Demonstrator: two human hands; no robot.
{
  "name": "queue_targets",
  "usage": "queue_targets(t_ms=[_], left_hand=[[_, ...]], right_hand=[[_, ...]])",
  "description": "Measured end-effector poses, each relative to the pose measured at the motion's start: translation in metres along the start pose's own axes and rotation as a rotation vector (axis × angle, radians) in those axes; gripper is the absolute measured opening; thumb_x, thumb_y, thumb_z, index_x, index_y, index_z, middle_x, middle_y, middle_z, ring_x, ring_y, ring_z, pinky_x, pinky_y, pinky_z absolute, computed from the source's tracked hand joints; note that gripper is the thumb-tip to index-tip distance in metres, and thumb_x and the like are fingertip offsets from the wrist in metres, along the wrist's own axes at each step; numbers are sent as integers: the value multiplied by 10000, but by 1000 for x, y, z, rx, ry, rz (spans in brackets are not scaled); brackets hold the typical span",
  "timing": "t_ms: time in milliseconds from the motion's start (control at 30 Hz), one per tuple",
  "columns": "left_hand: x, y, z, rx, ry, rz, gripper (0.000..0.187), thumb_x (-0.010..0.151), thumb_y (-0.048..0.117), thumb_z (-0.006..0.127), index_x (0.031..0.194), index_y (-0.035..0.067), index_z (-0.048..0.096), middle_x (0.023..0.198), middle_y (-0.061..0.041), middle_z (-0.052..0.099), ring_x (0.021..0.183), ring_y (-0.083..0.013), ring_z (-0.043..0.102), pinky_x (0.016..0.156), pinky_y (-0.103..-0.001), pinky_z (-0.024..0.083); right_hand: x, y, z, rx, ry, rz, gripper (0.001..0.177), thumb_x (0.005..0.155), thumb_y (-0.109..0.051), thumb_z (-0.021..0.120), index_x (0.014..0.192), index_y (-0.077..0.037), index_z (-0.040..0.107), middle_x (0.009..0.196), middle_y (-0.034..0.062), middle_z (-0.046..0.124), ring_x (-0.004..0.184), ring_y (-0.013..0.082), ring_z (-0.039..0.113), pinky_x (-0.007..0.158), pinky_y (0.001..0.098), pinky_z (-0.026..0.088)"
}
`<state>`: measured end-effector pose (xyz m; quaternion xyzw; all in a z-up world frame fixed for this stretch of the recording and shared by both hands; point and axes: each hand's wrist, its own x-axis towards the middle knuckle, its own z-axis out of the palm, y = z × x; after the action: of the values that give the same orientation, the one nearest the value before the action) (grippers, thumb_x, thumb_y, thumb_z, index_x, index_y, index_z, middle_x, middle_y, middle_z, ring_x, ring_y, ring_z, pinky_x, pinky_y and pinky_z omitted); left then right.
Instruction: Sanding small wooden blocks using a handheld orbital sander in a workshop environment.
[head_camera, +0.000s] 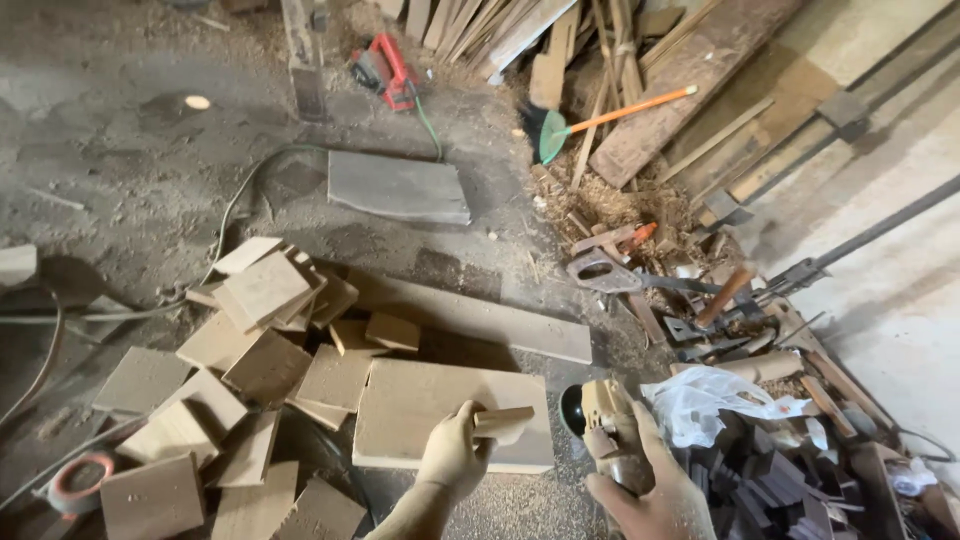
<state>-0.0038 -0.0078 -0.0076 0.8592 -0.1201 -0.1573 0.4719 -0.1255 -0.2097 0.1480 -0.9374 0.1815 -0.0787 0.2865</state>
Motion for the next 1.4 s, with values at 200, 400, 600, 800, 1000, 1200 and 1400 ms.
queue_targets(t_ms=[200,400,600,800,1000,1200,1400], left_hand=[[-8,22,-13,-64,272,143,165,837,142,741,997,184,754,870,48,710,795,-76,675,744,-231,619],[-16,26,-6,13,144,40,133,935,222,690,1035,239,776,948,107,777,818,-25,667,807,-181,595],[-7,7,14,70,89,-40,235,930,309,707,1153,251,755,1140,18,741,1030,-124,678,978,-289,570],[-11,14,8,147,146,19,184,941,304,677,1105,275,754,1172,144,760,1217,-93,595,1132,-406,388],[4,-9,28,157,239,106,98,964,288,654,990,214,713,985,89,736,960,-112,593,905,-324,429],[10,-16,28,149,234,182,123,961,199,613,1041,169,701,991,41,706,986,-162,572,925,-358,433],[11,-16,30,145,242,215,155,973,207,607,1062,161,725,993,26,733,949,-153,604,926,-344,458]], right_hand=[[-12,-7,-8,102,21,66,1018,619,-191,883,1526,-119,427,1375,96,705,1193,192,758,972,324,604],[-15,-15,4,146,17,79,973,603,-169,848,1503,-120,484,1334,61,756,1193,157,759,989,290,584],[-8,-16,25,130,12,-211,1035,574,-137,846,1513,-57,419,1303,177,732,1107,208,812,840,322,708],[0,-20,45,75,-16,-352,927,590,-120,835,1461,-101,519,1278,78,779,1151,174,785,901,290,637],[33,-19,84,1153,-102,654,403,997,-60,571,1384,5,663,1255,204,696,1016,262,621,780,306,435],[10,-21,68,342,-169,-331,947,631,15,733,1521,-47,413,1023,69,865,845,88,837,754,189,633],[21,1,51,-7,-58,-343,907,610,-151,837,1457,-100,516,1337,98,728,1216,205,735,937,312,612]])
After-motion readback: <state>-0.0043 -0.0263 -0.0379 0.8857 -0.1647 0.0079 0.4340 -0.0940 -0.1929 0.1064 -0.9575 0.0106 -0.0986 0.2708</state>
